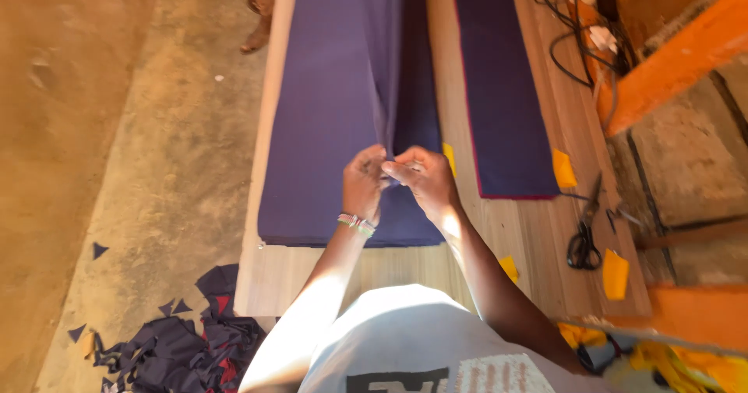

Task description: Folding large rectangular pieces of fabric on a work table

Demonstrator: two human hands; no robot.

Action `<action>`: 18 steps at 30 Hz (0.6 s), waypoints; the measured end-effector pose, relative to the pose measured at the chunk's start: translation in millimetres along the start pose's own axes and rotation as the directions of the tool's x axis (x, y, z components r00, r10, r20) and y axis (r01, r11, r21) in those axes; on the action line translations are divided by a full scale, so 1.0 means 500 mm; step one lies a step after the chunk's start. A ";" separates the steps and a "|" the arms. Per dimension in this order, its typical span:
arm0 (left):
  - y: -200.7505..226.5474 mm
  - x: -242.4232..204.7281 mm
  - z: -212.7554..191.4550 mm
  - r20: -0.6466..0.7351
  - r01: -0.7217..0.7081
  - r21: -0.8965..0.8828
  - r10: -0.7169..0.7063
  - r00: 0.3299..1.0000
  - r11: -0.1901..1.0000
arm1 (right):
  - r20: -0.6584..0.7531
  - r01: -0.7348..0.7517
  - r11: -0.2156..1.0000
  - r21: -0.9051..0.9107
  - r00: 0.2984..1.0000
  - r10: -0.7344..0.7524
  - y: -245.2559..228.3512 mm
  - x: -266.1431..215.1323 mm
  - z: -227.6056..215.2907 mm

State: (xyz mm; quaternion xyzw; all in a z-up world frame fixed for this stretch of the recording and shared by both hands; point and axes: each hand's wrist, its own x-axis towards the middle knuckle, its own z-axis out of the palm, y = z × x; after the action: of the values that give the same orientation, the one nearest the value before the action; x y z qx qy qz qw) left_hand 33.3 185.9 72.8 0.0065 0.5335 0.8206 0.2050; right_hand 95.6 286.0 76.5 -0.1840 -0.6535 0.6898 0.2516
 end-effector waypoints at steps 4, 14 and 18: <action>0.004 0.058 -0.008 0.046 -0.052 -0.120 0.058 0.997 0.991 | -0.083 0.025 0.989 0.147 0.996 -0.013 -0.023 0.000 -0.078; 0.022 0.000 0.012 -0.005 -0.010 0.074 0.011 1.000 0.997 | -0.203 0.127 0.992 -0.018 0.971 -0.128 -0.076 -0.007 -0.237; -0.025 -0.010 0.139 0.336 0.213 -0.185 -0.142 0.931 0.959 | -0.068 0.115 0.988 0.099 0.992 -0.109 -0.113 -0.018 -0.120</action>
State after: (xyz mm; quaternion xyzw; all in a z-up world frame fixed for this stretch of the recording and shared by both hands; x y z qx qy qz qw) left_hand 57.9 249.0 92.9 0.0684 0.3983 0.8401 0.3618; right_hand 143.7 330.5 127.3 -0.1554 -0.6181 0.7012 0.3194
